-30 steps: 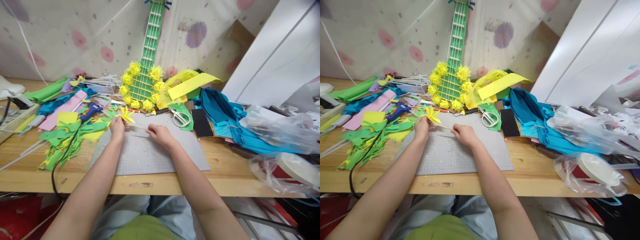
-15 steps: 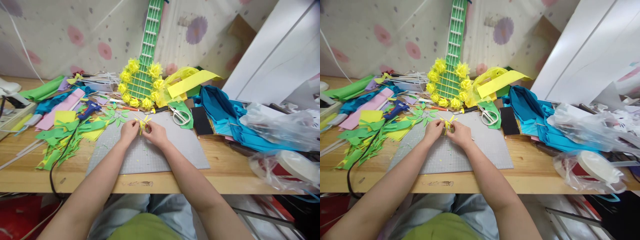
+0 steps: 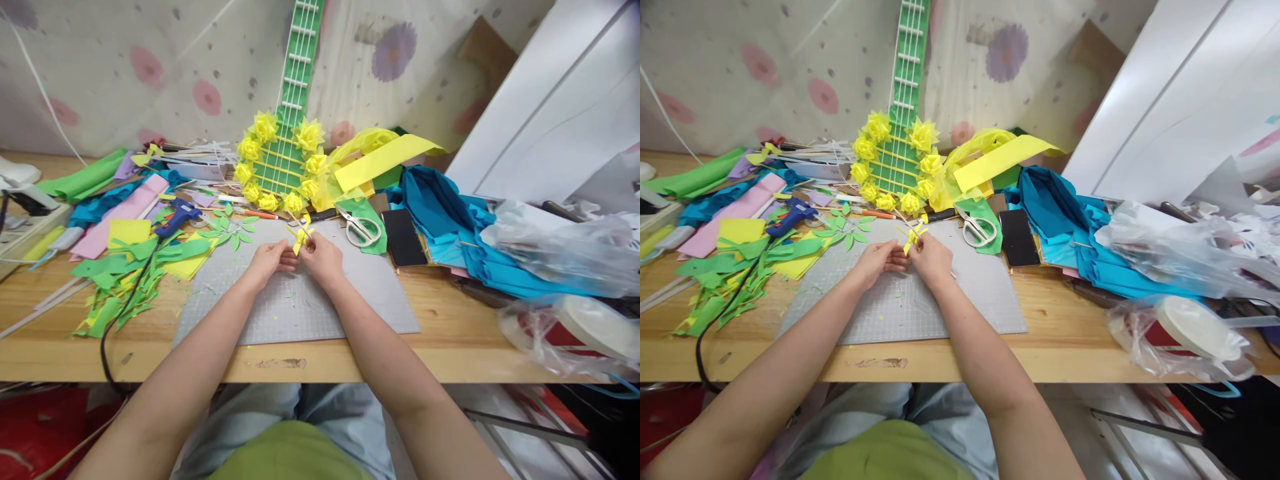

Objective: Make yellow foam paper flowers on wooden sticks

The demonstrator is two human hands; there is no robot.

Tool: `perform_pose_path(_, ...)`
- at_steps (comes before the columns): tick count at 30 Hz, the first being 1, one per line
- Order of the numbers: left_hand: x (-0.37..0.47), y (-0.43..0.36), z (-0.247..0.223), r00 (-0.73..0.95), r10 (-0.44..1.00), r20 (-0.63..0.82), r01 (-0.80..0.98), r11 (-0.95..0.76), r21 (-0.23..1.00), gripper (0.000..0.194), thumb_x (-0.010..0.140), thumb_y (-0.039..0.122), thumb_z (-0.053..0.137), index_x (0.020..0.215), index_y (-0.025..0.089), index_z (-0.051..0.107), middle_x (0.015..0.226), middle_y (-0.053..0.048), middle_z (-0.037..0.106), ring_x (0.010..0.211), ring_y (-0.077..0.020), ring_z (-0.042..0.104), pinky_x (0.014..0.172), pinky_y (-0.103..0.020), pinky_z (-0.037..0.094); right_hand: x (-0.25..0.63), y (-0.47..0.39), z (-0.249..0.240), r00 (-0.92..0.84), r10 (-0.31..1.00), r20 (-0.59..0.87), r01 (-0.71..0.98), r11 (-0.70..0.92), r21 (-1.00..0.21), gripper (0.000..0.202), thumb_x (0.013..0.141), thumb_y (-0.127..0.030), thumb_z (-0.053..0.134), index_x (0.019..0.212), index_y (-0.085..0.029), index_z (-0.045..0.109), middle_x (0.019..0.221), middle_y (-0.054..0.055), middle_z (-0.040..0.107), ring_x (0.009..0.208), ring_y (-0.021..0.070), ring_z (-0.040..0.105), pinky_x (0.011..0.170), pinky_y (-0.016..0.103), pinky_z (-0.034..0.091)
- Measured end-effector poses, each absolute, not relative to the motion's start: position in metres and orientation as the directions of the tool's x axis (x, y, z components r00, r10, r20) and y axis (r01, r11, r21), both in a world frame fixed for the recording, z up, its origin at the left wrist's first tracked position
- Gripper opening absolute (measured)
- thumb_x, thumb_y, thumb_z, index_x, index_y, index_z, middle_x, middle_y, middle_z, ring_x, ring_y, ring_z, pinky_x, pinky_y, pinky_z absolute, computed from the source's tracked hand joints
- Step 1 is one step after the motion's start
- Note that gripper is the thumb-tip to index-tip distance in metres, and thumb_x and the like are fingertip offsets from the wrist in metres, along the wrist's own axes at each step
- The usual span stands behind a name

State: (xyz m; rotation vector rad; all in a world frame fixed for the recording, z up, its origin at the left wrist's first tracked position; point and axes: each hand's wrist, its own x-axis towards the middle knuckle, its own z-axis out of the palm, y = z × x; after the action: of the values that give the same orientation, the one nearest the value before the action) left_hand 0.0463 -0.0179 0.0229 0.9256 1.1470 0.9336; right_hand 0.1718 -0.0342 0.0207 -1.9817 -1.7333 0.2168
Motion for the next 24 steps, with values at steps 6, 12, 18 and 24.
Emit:
perform_pose_path(6,0.045,-0.019,0.022,0.175,0.943,-0.285,-0.153,0.312,0.938,0.019,0.065,0.029,0.064,0.071,0.011,0.064,0.072,-0.010,0.065,0.061,-0.0137,0.062,0.050,-0.023,0.051,0.173,-0.032,0.019,0.177,0.969,0.172,0.905,-0.092,-0.415,0.018,0.078,-0.034,0.044,0.085,-0.021,0.054,0.080,0.000,0.063,0.072,0.0139,0.056,0.059,0.024,0.032)
perform_pose_path(12,0.040,-0.012,0.007,0.090,0.995,-0.046,0.118,0.035,0.992,0.027,0.055,0.019,0.066,0.081,0.017,0.067,0.074,-0.004,0.064,0.057,-0.0106,0.055,0.043,-0.019,0.044,0.177,-0.030,0.018,0.182,0.976,0.124,0.910,-0.119,-0.396,0.016,0.078,-0.032,0.044,0.086,-0.021,0.054,0.084,0.002,0.063,0.075,0.0153,0.057,0.061,0.025,0.033)
perform_pose_path(18,0.038,-0.019,0.008,0.218,0.957,0.189,0.382,-0.262,0.886,0.027,0.054,0.021,0.067,0.079,0.022,0.058,0.080,0.001,0.062,0.065,-0.0108,0.055,0.062,-0.023,0.042,0.178,-0.029,0.016,0.165,0.977,0.132,0.910,-0.099,-0.403,0.016,0.076,-0.031,0.045,0.087,-0.022,0.054,0.083,0.001,0.063,0.074,0.0146,0.056,0.060,0.024,0.033)
perform_pose_path(24,0.039,-0.018,0.011,0.048,0.981,0.187,0.437,-0.189,0.880,0.017,0.059,0.021,0.064,0.067,0.022,0.048,0.060,0.004,0.054,0.057,-0.0119,0.047,0.057,-0.023,0.033,0.178,-0.030,0.017,0.067,0.986,0.156,0.906,0.005,-0.422,0.021,0.079,-0.027,0.041,0.097,-0.023,0.052,0.090,0.001,0.062,0.077,0.0152,0.056,0.063,0.025,0.034)
